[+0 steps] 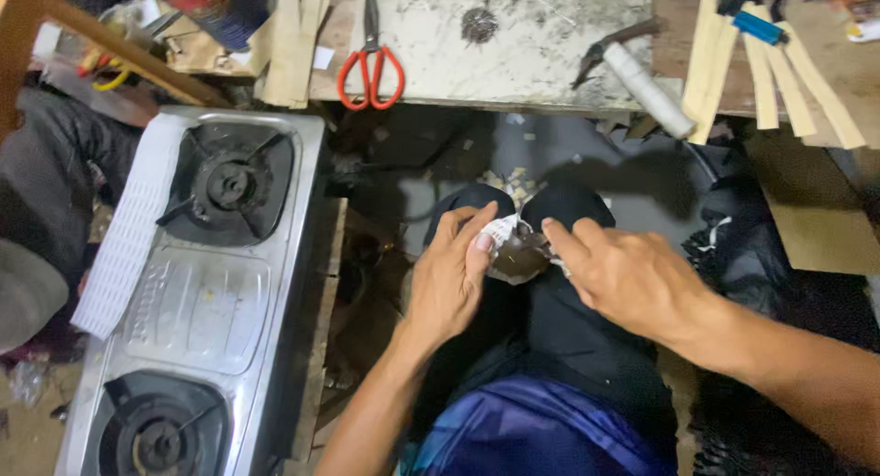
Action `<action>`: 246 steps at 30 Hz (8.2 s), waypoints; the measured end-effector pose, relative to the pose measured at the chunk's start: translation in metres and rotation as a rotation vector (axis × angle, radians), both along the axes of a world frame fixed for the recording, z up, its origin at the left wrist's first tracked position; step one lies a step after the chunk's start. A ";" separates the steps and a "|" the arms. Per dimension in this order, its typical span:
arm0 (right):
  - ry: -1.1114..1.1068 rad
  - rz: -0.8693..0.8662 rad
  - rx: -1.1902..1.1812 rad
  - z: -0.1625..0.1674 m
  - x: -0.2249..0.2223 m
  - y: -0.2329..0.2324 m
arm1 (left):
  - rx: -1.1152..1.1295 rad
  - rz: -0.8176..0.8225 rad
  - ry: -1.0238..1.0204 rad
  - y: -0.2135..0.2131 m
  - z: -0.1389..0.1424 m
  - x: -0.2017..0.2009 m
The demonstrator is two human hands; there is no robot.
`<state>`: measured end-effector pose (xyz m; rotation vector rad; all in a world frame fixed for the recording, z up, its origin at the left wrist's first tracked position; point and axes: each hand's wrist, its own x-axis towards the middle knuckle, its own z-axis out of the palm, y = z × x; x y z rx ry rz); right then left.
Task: The person sits on the floor with a shoe upper across their lap, hammers the insole board flat with a hammer, trims the upper edge with scissors, heats the shoe over a gas burner, and presses and shapes the sole area by hand, finishing with a wooden strip pressed along the sole edge.
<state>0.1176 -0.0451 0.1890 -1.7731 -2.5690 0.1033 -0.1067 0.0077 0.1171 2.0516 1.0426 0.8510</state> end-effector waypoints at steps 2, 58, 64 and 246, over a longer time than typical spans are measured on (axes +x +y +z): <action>0.074 -0.013 0.055 -0.014 -0.008 -0.004 | -0.442 -0.095 -0.110 0.007 0.006 -0.011; 0.029 0.019 -0.363 0.038 -0.002 -0.003 | -0.145 -0.323 -0.084 -0.004 0.010 0.002; 0.148 0.012 0.013 -0.031 -0.017 -0.015 | -0.508 -0.402 -0.208 0.011 0.014 -0.015; 0.672 -0.219 -0.404 -0.065 -0.034 -0.052 | -0.127 -0.170 0.004 -0.021 -0.012 -0.020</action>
